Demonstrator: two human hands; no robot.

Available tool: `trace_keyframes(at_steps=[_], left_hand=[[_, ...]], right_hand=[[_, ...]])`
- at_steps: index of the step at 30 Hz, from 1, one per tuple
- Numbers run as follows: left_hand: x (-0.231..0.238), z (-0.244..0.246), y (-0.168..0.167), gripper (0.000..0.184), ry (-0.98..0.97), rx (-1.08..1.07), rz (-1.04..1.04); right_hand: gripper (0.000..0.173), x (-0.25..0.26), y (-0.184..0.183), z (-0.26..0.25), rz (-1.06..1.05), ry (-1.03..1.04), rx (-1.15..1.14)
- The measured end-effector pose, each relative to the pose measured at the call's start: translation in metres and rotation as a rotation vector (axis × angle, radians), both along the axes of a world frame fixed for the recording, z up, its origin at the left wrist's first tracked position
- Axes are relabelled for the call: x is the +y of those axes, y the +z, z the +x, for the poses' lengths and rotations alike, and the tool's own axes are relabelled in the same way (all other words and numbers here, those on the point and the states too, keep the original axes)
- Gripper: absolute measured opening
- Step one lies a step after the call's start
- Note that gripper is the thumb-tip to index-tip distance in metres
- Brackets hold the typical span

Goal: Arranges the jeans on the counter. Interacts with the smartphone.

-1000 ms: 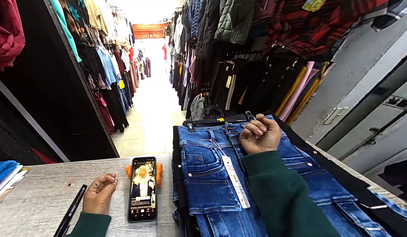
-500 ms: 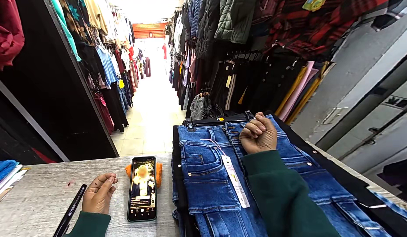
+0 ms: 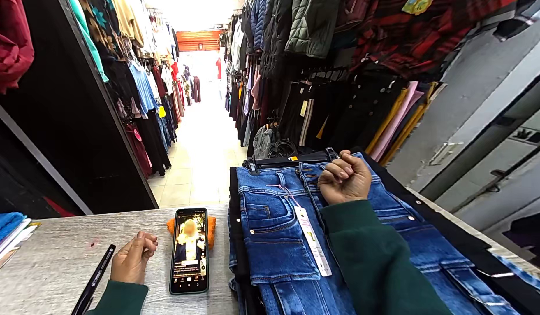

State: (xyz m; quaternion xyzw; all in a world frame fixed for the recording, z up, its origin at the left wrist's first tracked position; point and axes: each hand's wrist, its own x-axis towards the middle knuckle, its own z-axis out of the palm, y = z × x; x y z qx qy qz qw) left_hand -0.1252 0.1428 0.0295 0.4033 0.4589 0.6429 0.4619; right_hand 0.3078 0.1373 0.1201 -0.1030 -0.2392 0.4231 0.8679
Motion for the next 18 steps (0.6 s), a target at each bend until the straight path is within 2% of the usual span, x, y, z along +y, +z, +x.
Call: trace_keyframes(at_steps=[3,6,13,18], left_hand=[[-0.0003,0.0010,0.0009,0.027,0.022,0.030,-0.017],[-0.0003,0.0006,0.0008,0.021,0.024,0.048,-0.022],[0.0023,-0.0008,-0.0006,0.026,-0.007,-0.012,-0.035],[0.0023,0.0039,0.0029,0.044,-0.003,-0.094,-0.034]], right_hand=[[0.033,-0.0001,0.0003,-0.0004,-0.002,-0.003,0.001],[0.032,-0.0002,0.0004,-0.0001,0.003,0.012,-0.001],[0.034,-0.0010,0.0023,-0.0019,-0.003,0.018,0.010],[0.039,-0.0003,0.0022,-0.0010,-0.043,-0.019,-0.026]])
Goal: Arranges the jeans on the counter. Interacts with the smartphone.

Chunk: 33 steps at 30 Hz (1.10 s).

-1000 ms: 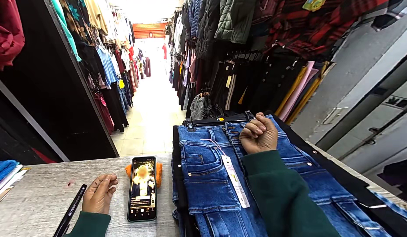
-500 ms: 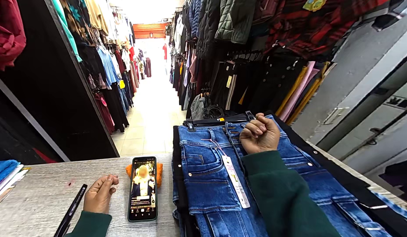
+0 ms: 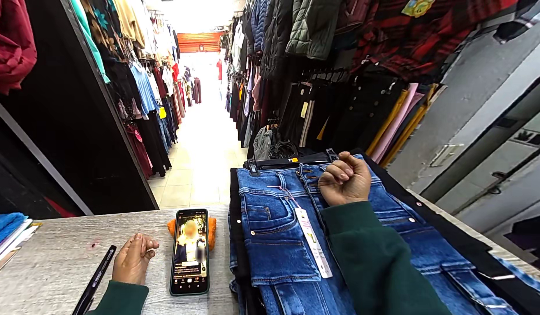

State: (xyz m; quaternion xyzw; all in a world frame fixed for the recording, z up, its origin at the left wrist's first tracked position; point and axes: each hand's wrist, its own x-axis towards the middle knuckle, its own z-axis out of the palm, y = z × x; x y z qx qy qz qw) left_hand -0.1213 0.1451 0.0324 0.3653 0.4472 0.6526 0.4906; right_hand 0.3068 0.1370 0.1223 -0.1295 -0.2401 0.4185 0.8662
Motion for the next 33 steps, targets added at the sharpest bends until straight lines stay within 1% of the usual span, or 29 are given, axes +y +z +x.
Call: trace_keyframes(at_steps=[2,4,7,10,17,20,23,26,28,33], left_hand=[[-0.002,0.002,0.002,0.044,0.009,-0.007,-0.006],[-0.005,0.003,0.006,0.040,0.029,0.009,-0.021],[-0.009,0.005,0.010,0.036,0.057,0.065,-0.017],[-0.004,0.003,0.002,0.036,0.061,0.110,0.073],[0.000,0.001,-0.005,0.029,0.041,0.169,0.196],[0.004,-0.001,-0.011,0.030,0.018,0.211,0.261],[0.001,-0.002,-0.008,0.038,-0.040,0.319,0.316],[-0.006,-0.002,-0.002,0.053,-0.103,0.454,0.363],[-0.006,-0.003,-0.007,0.062,-0.120,0.485,0.407],[-0.003,-0.014,-0.021,0.065,-0.104,0.523,0.473]], right_hand=[[0.035,0.003,-0.007,0.005,0.012,-0.021,-0.061],[0.036,0.007,-0.013,0.009,0.038,-0.027,-0.094],[0.038,0.013,-0.017,0.014,0.015,-0.019,-0.055],[0.041,0.014,-0.015,0.012,-0.021,-0.007,0.031],[0.040,0.013,-0.014,0.007,-0.016,-0.005,0.079],[0.042,0.012,-0.012,0.006,-0.019,0.003,0.093],[0.042,0.012,-0.012,0.006,-0.011,0.004,0.083],[0.042,0.013,-0.015,0.006,-0.006,0.009,0.072],[0.041,0.011,-0.015,0.007,-0.006,0.011,0.068],[0.043,0.010,-0.017,0.010,0.005,0.003,-0.006]])
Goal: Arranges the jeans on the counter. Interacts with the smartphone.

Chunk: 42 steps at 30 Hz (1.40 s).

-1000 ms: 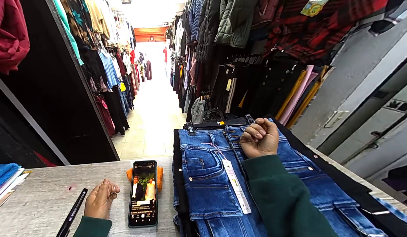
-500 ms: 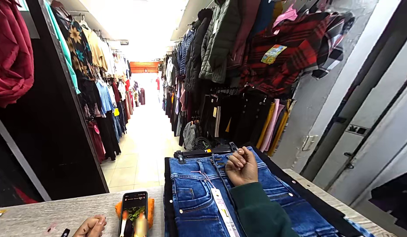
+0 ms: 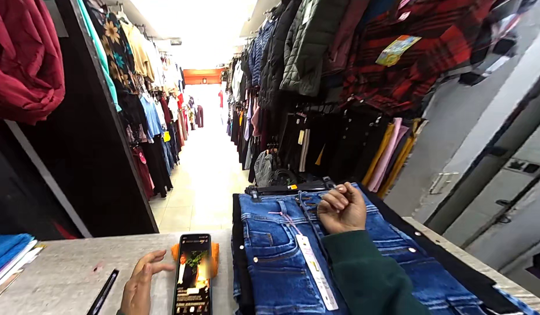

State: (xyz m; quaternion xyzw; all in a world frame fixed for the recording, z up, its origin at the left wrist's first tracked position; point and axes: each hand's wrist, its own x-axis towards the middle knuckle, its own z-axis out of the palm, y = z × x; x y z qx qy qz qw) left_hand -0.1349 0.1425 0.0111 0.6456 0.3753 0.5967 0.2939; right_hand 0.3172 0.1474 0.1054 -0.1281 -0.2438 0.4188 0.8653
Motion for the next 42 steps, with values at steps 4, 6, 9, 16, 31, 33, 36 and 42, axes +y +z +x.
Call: trace_keyframes(at_steps=[4,6,9,16,31,33,36,42], left_hand=[[-0.0003,0.0016,0.0023,0.063,0.010,-0.024,-0.024],[-0.0007,0.0016,0.0026,0.063,0.011,-0.024,-0.040],[-0.0007,0.0005,0.0023,0.063,0.013,-0.016,-0.059],[0.0005,0.0032,0.0052,0.058,0.010,-0.021,-0.082],[-0.0014,0.0032,0.0059,0.057,-0.003,-0.018,-0.078],[-0.0010,0.0031,0.0055,0.056,-0.004,-0.019,-0.075],[0.0000,0.0017,0.0039,0.058,-0.006,-0.012,-0.070],[-0.0005,0.0024,0.0057,0.055,-0.022,-0.017,-0.077]], right_hand=[[0.041,0.0014,-0.0033,0.0033,0.011,-0.008,-0.059],[0.041,0.0007,-0.0024,0.0032,0.009,-0.013,-0.052],[0.041,0.0001,-0.0013,0.0016,-0.002,-0.015,-0.032],[0.042,0.0001,0.0020,0.0021,-0.006,-0.008,0.003],[0.041,-0.0006,0.0011,0.0018,0.036,-0.005,-0.039],[0.042,-0.0007,0.0013,0.0015,0.035,-0.008,-0.044],[0.041,-0.0008,0.0013,0.0012,0.030,-0.011,-0.045],[0.041,-0.0007,0.0003,0.0024,0.017,-0.016,-0.068]])
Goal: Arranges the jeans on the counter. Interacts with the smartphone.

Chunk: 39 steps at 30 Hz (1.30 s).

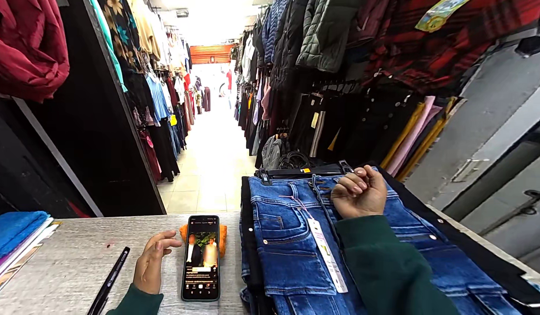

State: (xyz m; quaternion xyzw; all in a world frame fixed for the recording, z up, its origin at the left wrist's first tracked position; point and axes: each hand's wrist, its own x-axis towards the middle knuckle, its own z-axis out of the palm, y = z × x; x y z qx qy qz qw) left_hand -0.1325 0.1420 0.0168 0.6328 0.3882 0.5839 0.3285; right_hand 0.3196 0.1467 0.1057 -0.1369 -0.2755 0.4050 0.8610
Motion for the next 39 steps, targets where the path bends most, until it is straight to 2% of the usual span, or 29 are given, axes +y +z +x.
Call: trace_keyframes(at_steps=[32,39], left_hand=[[0.0008,0.0003,-0.0006,0.057,-0.011,0.021,-0.006],[-0.0023,-0.0014,-0.0047,0.053,-0.052,0.005,0.043]], right_hand=[[0.041,-0.0006,0.0014,-0.0005,0.007,0.012,0.013],[0.040,0.0069,-0.0061,0.0038,-0.013,0.019,0.027]])
